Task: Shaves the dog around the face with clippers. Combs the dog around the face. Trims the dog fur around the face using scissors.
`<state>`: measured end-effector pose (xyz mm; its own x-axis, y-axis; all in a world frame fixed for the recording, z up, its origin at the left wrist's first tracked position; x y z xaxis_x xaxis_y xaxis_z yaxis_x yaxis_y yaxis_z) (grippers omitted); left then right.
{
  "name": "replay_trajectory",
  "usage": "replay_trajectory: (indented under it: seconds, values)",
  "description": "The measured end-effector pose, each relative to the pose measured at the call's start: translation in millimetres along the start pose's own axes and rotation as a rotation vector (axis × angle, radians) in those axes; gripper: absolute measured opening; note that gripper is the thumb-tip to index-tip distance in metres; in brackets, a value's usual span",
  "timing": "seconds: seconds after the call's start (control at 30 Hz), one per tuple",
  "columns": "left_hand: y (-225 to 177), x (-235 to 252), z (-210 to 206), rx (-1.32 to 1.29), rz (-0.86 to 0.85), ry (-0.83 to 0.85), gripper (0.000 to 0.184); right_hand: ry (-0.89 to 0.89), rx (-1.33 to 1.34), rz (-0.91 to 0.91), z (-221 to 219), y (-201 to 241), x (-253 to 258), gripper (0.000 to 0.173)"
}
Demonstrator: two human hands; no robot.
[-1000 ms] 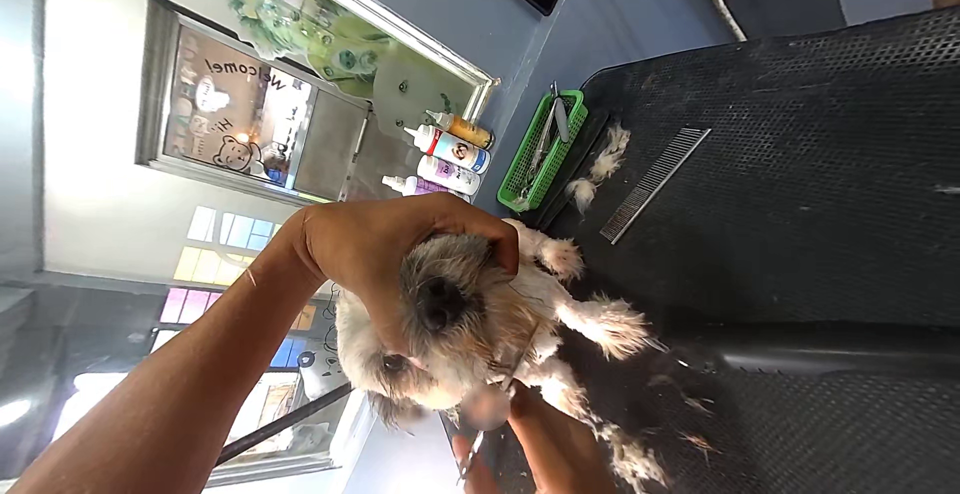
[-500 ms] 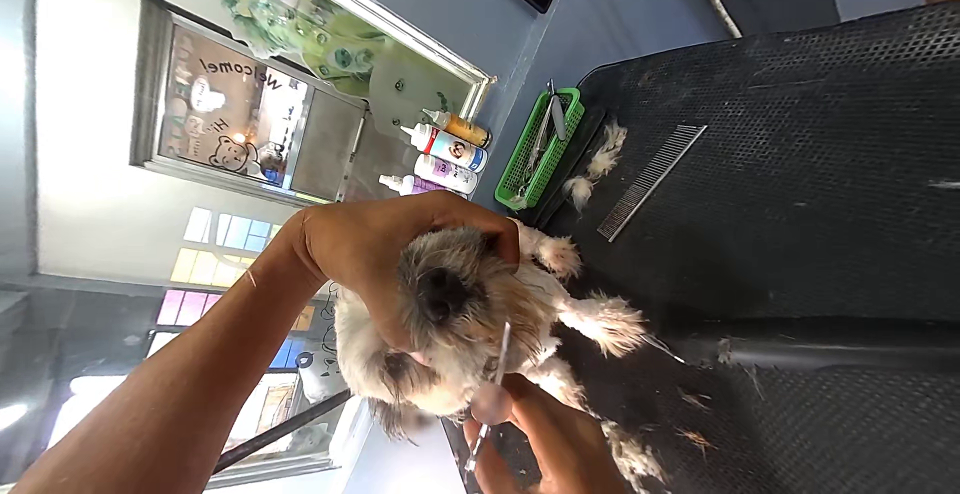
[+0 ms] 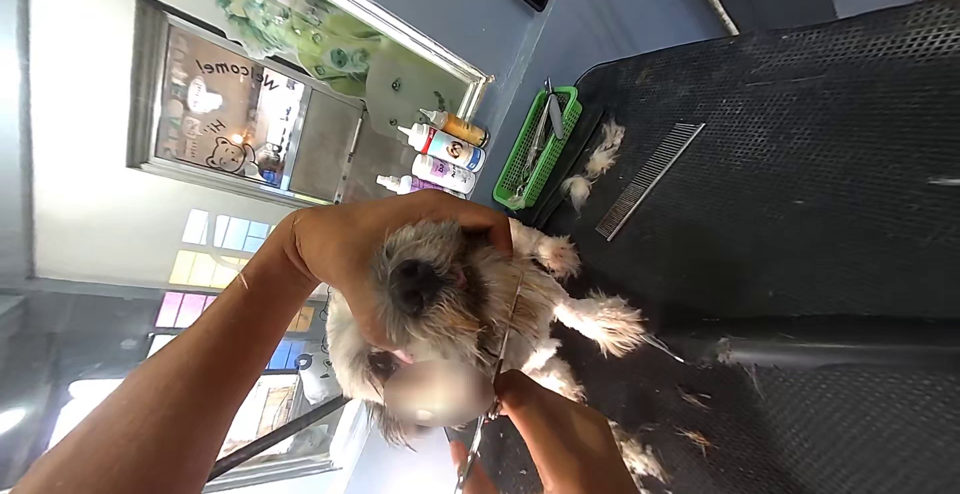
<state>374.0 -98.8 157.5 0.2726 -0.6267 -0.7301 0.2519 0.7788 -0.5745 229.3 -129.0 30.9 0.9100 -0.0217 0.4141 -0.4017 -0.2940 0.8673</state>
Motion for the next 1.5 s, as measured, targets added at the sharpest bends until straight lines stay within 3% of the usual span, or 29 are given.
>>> replay_trajectory:
  seconds: [0.57,0.77,1.0,1.5]
  values:
    - [1,-1,0,-0.022,-0.043,-0.022,0.063,0.047,-0.007,0.0,-5,-2,0,0.027]
    - [31,-16,12,-0.124,-0.17,-0.06,0.072,0.061,0.104,-0.004,-10,-10,-5,0.018]
    - [34,-18,16,-0.098,-0.226,-0.105,0.069,0.052,0.019,0.014,-17,-11,-8,0.032]
    - [28,-14,14,-0.064,-0.223,-0.1,0.067,0.072,0.117,-0.027,-21,-14,-8,0.025]
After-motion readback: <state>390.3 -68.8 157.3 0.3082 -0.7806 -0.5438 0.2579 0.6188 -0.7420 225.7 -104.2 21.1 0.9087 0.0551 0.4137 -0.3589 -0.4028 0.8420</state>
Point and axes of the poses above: each hand's wrist, its own x-axis towards the middle knuckle, its own z-axis out of the back of the hand, y = z × x, the point moved 7 cm from there along x, towards the middle knuckle, and after that the axes turned 3 degrees about -x, right-handed, at the moved point
